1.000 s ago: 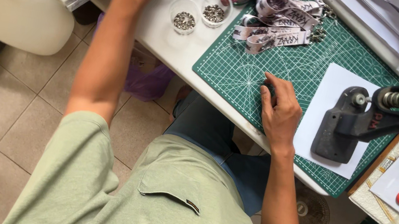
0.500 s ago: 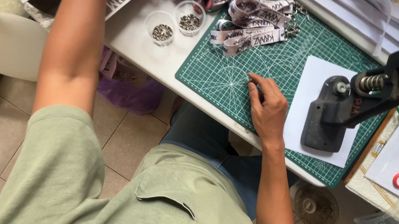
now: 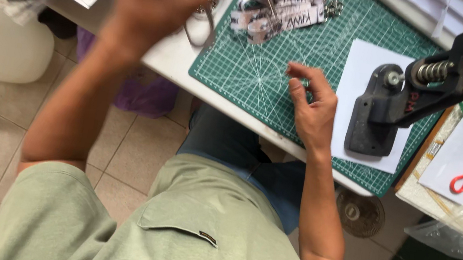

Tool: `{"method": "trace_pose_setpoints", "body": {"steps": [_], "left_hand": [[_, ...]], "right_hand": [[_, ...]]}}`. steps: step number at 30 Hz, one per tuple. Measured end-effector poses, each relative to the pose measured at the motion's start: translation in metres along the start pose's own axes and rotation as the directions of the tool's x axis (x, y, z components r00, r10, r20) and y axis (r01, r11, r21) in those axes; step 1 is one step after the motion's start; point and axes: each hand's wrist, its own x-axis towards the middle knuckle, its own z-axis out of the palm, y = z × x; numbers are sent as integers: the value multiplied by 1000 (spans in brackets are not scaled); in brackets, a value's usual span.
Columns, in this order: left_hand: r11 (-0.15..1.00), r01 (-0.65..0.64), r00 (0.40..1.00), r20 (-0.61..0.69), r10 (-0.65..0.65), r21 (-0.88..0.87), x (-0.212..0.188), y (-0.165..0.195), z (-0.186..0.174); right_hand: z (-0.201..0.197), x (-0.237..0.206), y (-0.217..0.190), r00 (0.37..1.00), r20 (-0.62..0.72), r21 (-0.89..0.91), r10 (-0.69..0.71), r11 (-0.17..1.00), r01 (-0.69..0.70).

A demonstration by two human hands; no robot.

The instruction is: The person assembles keychains by attaching metal rings to printed fabric strips. They repeatedly pick up a strip, thread a metal ring through a loop, and place the finished item aside on the table.

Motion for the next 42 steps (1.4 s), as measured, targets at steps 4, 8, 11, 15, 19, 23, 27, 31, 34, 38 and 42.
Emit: {"method": "trace_pose_setpoints", "body": {"steps": [4,8,11,15,19,23,27,31,34,38,42], "left_hand": [[983,132,986,121,-117,-124,-29,14,60],[947,306,943,165,-288,-100,-52,22,99],[945,327,934,145,-325,12,-69,20,110],[947,238,971,-19,-239,218,-81,7,103],[820,127,973,-230,6,558,-72,-33,54],[644,52,997,-82,16,763,-81,-56,2],[651,174,965,3,-261,739,-76,-59,-7],[693,116,971,66,-230,712,-67,-52,-6],[681,1,997,54,-59,732,-68,-42,-6],[646,-61,998,40,47,761,-72,-35,-12],[637,31,994,45,-102,770,-67,-53,-4]], "right_hand": [[-12,-8,-9,992,64,332,-113,939,86],[-8,-9,-11,981,172,238,85,963,-126],[0,-9,-8,978,49,-74,201,978,-197],[0,-8,-5,996,17,-306,93,948,-83],[1,-7,-1,999,32,-341,-9,940,19],[3,-7,5,999,-8,-298,53,953,-53],[4,-8,8,998,-47,-275,41,960,-52],[7,-12,11,993,-88,-213,78,972,-95],[10,-14,12,992,-107,-193,72,977,-92],[11,-12,12,991,-104,-211,81,972,-102],[11,-13,13,993,-106,-225,53,971,-76]]}}
